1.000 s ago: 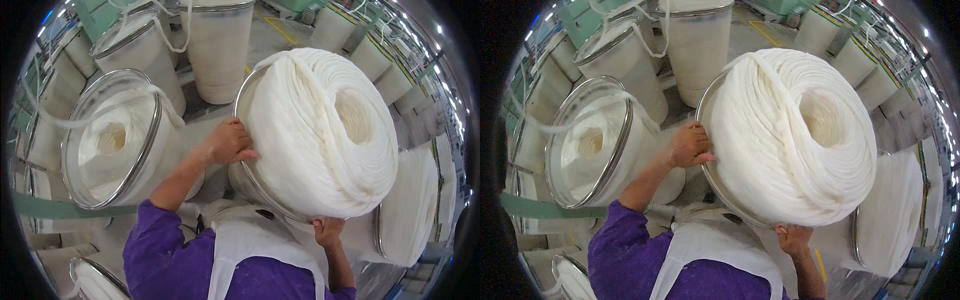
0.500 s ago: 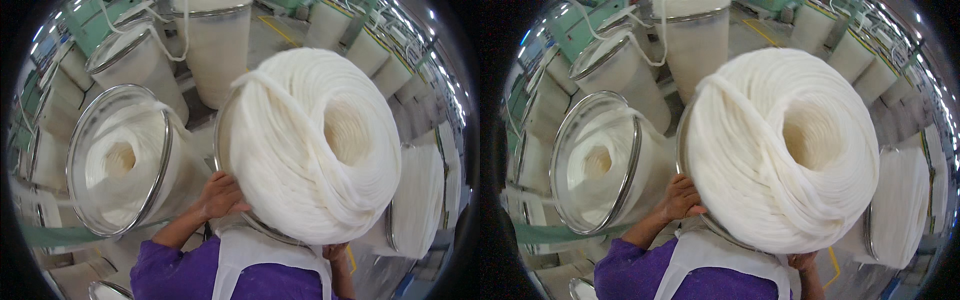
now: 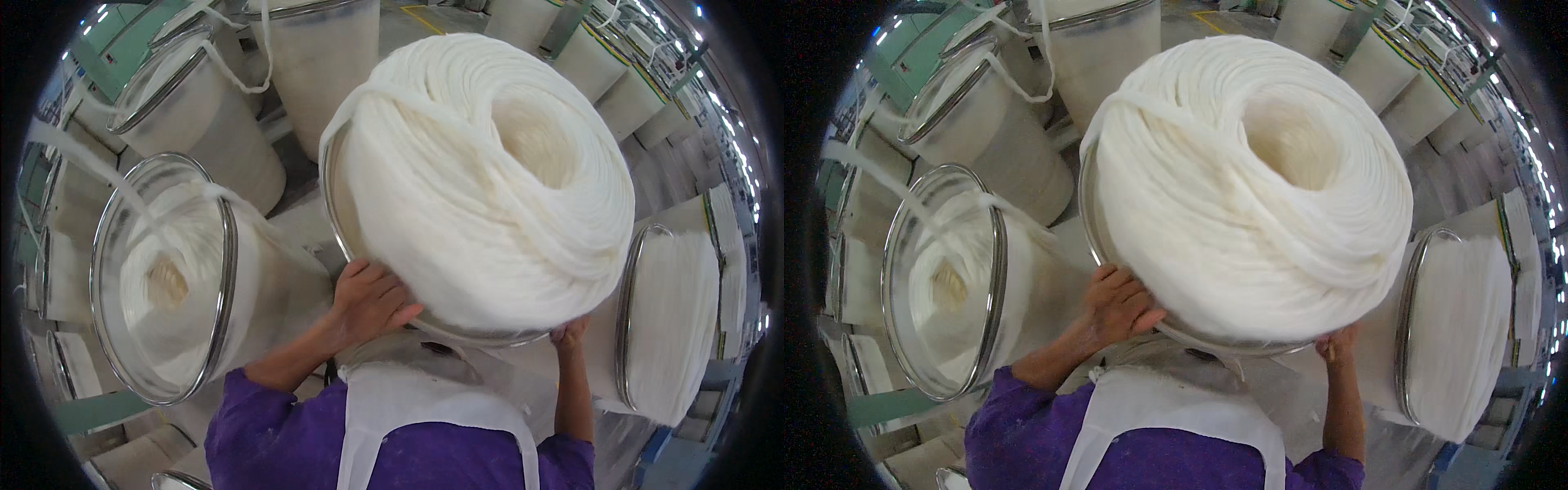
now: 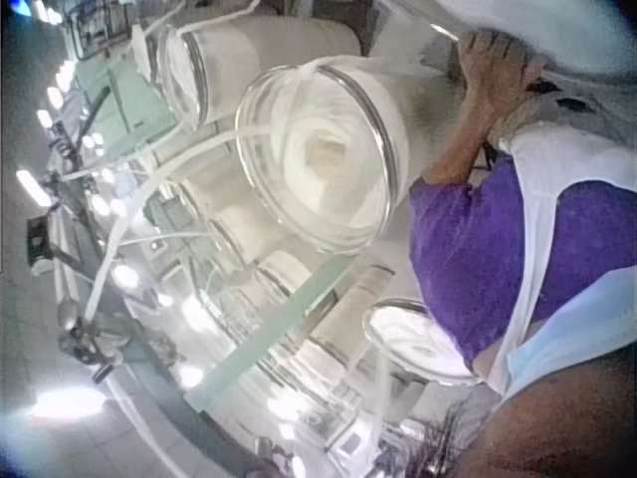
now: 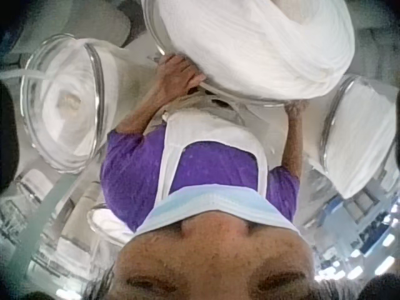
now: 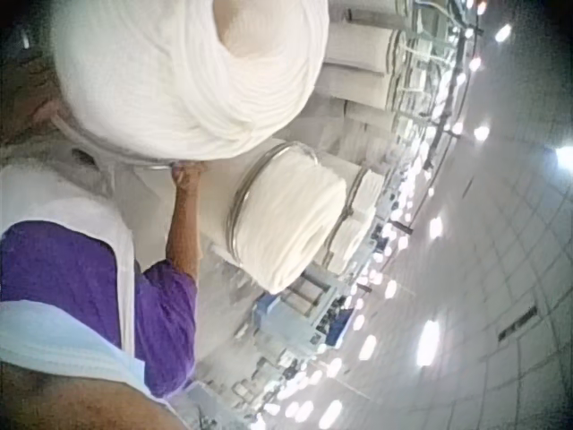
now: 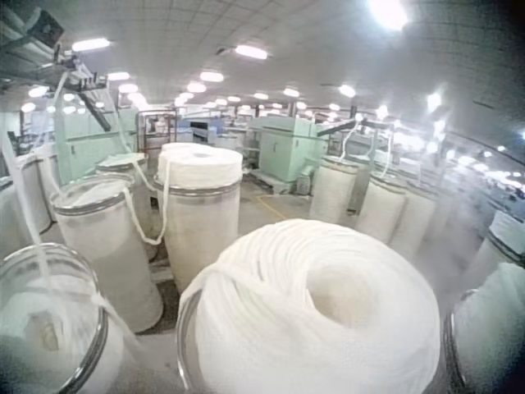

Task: The person pulls white textile roving from large cylindrical containers, uses a thin wooden stick to guide and separate strands, and arranges the roving into metal trays. The person moves between multiple containers, repeatedly pulling, guiding, and arranging the roving.

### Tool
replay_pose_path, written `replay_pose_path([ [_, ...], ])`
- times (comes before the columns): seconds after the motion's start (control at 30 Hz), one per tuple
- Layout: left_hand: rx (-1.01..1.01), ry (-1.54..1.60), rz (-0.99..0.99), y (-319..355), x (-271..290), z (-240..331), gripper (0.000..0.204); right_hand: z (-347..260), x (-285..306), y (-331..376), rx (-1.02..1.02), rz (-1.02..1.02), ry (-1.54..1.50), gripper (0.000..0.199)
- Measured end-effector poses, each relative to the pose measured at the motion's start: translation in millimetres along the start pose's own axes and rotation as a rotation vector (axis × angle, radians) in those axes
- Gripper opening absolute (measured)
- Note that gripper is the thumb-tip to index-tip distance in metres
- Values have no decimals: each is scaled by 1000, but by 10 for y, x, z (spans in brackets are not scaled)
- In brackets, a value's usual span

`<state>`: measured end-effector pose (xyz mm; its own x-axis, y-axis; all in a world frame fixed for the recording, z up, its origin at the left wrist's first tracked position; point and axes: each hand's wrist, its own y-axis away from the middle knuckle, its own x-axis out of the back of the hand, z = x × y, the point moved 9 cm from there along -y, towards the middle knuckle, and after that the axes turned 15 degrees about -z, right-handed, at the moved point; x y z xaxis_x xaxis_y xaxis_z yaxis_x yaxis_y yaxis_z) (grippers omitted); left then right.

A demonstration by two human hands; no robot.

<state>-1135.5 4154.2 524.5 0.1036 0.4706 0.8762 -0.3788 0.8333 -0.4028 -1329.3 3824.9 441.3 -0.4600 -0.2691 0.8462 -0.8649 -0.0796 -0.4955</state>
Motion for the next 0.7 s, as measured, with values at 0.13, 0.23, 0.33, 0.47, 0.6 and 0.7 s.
replay_pose_path([
  [0.13,63,-64,52,-434,-226,-5,20,524,26,-570,92,59,77,40],
  [0.23,98,-32,86,-692,-402,68,18,961,85,-896,-124,-4,-139,27],
  [0.33,129,0,139,-926,-498,188,18,820,177,-1147,-88,27,73,21],
  [0.47,129,42,61,-1127,-652,266,21,503,220,-1277,18,101,-39,20],
  [0.6,18,131,124,-874,-707,159,36,621,94,-1365,-189,-63,-110,24],
  [0.7,262,129,355,-76,-551,-431,44,488,59,-1400,-209,-139,-168,30],
])
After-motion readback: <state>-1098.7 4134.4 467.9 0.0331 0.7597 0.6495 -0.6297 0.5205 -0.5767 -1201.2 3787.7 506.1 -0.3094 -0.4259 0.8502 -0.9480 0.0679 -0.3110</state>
